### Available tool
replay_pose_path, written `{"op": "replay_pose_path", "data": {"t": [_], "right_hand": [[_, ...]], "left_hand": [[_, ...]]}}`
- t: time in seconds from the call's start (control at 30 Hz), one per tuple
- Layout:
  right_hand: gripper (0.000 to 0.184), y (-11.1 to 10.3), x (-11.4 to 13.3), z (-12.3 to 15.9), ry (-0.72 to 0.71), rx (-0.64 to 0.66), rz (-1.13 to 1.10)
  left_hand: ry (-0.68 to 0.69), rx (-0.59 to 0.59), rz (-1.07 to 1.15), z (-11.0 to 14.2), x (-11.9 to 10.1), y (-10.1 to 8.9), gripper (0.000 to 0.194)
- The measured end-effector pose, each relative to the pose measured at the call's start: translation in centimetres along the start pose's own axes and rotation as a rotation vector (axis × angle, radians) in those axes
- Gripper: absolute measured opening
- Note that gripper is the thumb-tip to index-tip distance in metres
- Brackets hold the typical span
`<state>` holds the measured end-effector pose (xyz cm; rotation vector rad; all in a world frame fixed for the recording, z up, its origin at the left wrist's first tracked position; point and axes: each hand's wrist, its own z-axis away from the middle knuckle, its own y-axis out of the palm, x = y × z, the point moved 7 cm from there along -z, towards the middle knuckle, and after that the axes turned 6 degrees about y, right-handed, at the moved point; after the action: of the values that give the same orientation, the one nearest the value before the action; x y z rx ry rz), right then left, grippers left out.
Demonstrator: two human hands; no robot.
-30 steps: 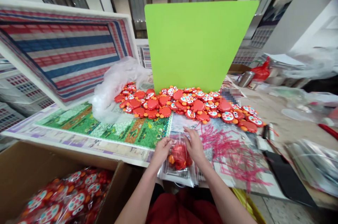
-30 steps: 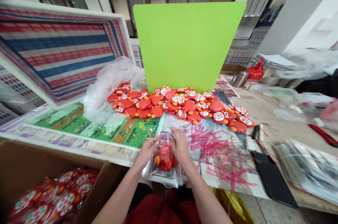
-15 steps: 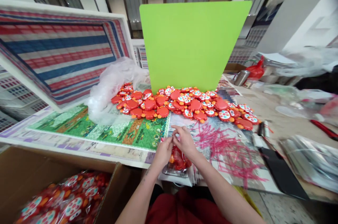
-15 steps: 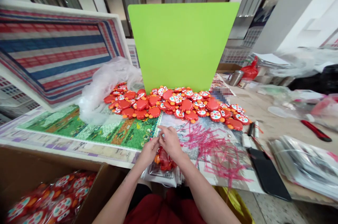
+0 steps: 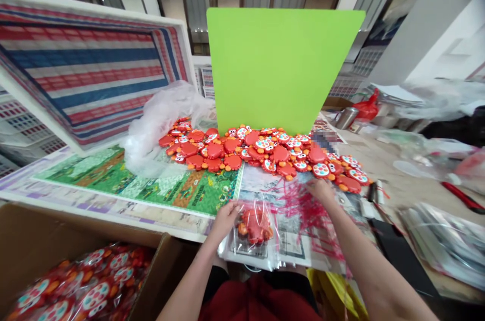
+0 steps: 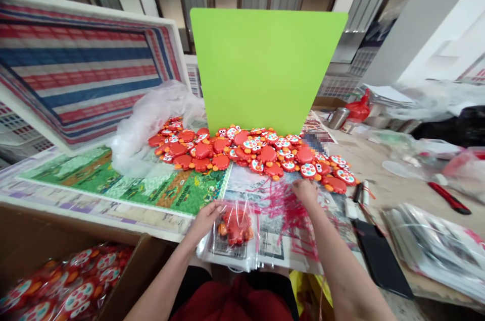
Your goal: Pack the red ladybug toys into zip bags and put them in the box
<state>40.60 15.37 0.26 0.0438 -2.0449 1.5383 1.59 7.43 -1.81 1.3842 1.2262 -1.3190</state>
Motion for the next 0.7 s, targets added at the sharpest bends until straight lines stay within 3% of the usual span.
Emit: {"op": "replay_pose_path", "data": {"t": [0.1,0.17,0.2,0.27,0.37,0.43,0.53,0.7], "right_hand": [[0.042,-1.8,0.0,0.1,0.062,-0.117,0.124],[0.051,-3.4,1.4,0.7,0.047,-0.252,0.020],[0.049,-3.7,2.4,1.2,0.012,-0.258,-0.072],[0.039,-2.7,5.3,2.8,-0.095,-0.083,-0.285],[0.033,1.3,10.6,7.7,-0.268,0.451,-0.554],[0.037,3.5,12.9,11.1,-0.283,0.685,-0.711],[0.035,4.9,13.8,13.2,-0.179,0.731,-0.884],[0.030,4.3,12.5,12.7,-0.075,0.668,-1.021]], "left_hand": [[-0.046,0.008,0.029,0.0,-0.1,0.2,0.032],[-0.070,-0.007,0.053,0.1,-0.2,0.2,0.033],[-0.072,-0.014,0.067,0.1,-0.3,0.2,0.034],[-0.061,-0.012,0.111,0.2,-0.8,0.4,0.036],[-0.069,-0.013,0.180,0.4,-1.4,0.7,0.039],[-0.107,-0.024,0.207,0.6,-1.6,0.7,0.040],[-0.178,-0.012,0.273,0.9,-1.6,0.6,0.043],[-0.288,-0.053,0.369,1.2,-1.5,-0.1,0.055]]}}
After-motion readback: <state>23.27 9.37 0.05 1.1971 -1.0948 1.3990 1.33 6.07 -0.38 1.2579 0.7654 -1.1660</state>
